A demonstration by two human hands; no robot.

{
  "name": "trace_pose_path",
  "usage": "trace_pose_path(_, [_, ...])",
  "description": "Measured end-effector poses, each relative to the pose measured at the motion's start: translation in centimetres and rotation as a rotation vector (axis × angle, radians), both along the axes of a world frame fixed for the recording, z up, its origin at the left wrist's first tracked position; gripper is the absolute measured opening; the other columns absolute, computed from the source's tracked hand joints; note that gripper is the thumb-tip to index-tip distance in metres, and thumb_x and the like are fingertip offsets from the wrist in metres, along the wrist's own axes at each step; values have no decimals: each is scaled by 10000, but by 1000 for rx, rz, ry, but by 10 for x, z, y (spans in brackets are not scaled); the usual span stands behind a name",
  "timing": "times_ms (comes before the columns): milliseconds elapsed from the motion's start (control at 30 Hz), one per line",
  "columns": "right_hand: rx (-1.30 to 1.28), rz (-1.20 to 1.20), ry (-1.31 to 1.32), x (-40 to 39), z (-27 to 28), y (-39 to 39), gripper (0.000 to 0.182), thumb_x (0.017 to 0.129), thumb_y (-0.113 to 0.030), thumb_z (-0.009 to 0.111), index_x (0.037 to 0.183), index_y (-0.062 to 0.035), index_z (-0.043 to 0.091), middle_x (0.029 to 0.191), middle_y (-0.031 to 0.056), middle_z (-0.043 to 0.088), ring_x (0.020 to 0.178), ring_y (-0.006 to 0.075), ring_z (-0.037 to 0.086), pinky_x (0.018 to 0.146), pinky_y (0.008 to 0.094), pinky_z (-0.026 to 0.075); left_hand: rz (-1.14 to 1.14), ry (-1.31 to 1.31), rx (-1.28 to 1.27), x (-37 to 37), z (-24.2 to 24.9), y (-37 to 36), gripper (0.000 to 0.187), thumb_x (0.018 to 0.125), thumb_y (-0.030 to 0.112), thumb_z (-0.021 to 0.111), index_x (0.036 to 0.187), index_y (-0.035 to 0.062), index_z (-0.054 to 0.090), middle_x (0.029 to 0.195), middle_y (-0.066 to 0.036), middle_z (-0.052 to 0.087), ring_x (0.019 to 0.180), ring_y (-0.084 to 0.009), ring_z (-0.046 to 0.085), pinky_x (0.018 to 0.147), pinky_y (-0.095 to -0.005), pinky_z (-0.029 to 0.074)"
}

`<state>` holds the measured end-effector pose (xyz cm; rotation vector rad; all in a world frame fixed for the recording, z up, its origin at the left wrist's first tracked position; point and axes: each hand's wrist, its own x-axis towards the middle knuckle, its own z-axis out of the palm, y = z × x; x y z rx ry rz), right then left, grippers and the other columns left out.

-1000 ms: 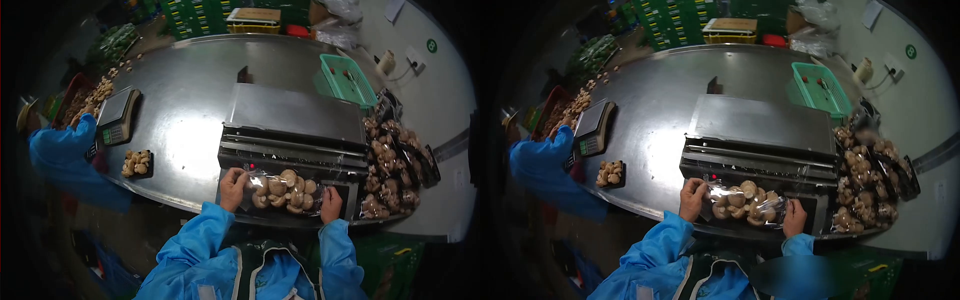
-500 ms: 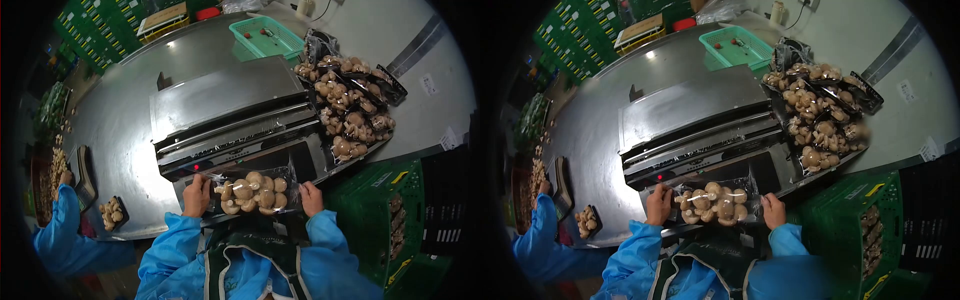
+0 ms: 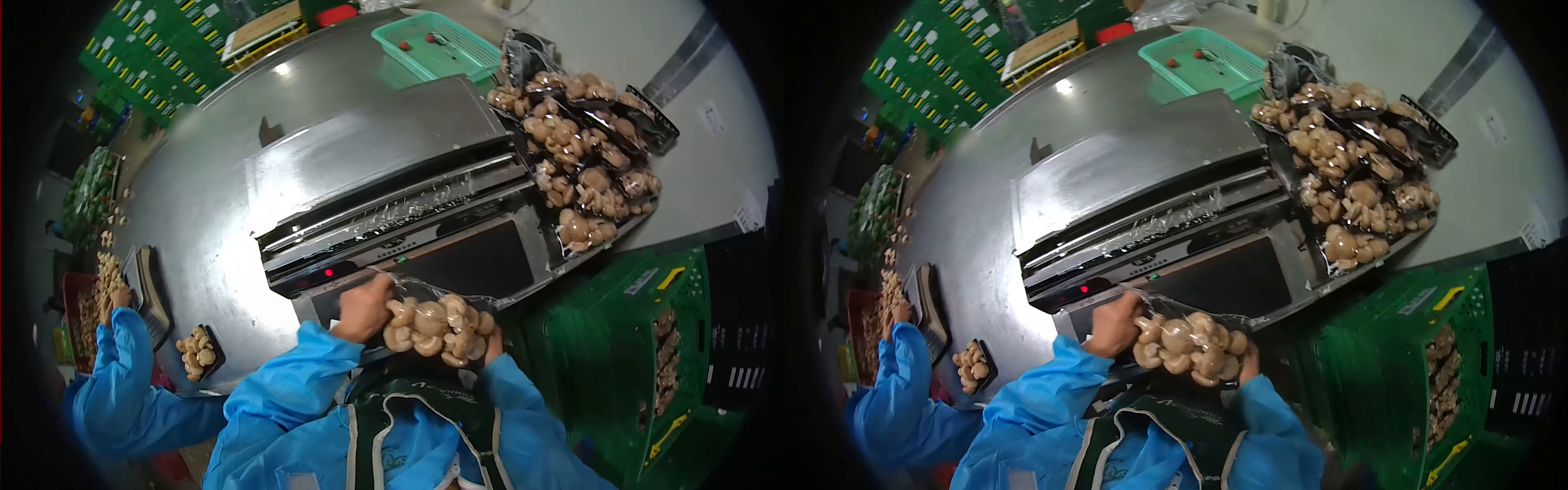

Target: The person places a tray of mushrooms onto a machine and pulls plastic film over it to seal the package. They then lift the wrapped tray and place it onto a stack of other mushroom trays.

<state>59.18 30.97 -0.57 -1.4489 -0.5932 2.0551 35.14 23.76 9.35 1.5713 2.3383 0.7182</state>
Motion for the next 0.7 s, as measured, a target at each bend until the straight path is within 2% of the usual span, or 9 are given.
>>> trace_pose_path(67, [-153,127,212,-13,2,-6,200,856,-109,504,991,24,566,928,115,620,869,174,586,770,321,479,-64,-262,65,0,-3,-2,95,840,104,531,929,71,527,695,-132,606,654,-267,618,592,-350,481])
trace_pose_path(100, [-180,199,266,-13,8,-7,202,854,-118,509,987,22,566,919,116,620,859,171,585,761,319,479,34,-1021,170,7,-21,-7,116,857,46,502,972,39,519,811,-54,584,774,-121,553,698,-263,452])
trace_pose_path(133, [-201,265,301,-10,13,-8,204,851,-126,513,983,20,567,911,117,620,849,168,584,753,317,478,55,-1250,216,17,-19,-18,99,879,45,491,972,22,515,894,11,522,856,-56,451,761,-221,407])
trace_pose_path(333, [-165,760,278,24,60,-28,223,839,-178,539,959,8,569,862,122,619,788,149,577,700,305,474,-216,-1776,399,69,77,-68,287,844,303,600,914,45,497,1027,-126,509,1014,-190,497,907,-360,374])
trace_pose_path(433, [-8,1084,137,30,87,-12,235,833,-204,553,947,1,570,837,124,618,757,139,574,674,299,472,-608,-2260,268,75,88,-78,739,840,370,573,1404,69,202,1321,-81,360,1023,-143,472,924,-226,351])
trace_pose_path(533, [334,1429,-55,14,109,23,249,827,-230,566,934,-5,571,813,127,617,727,130,571,648,294,469,-694,-2112,224,75,72,-91,768,869,405,519,1417,52,113,1377,-84,310,1136,-161,436,967,-208,322])
trace_pose_path(633, [1260,1366,130,-26,98,115,264,821,-255,579,922,-11,572,788,129,617,696,120,568,622,288,467,-561,-2030,336,77,68,-112,761,877,404,504,1416,46,104,1390,-90,288,1165,-167,408,981,-222,312])
trace_pose_path(667, [748,965,400,-59,174,75,243,802,-194,609,934,8,587,943,152,623,832,161,600,720,294,489,-532,-2006,376,77,68,-117,758,880,403,499,1416,44,101,1395,-92,281,1175,-169,399,986,-227,309])
trace_pose_path(700, [716,1139,476,-80,235,44,285,796,-212,614,969,10,570,975,152,608,867,169,584,747,297,472,-511,-1999,403,80,66,-122,756,883,403,494,1415,42,98,1399,-94,273,1185,-171,389,990,-231,306])
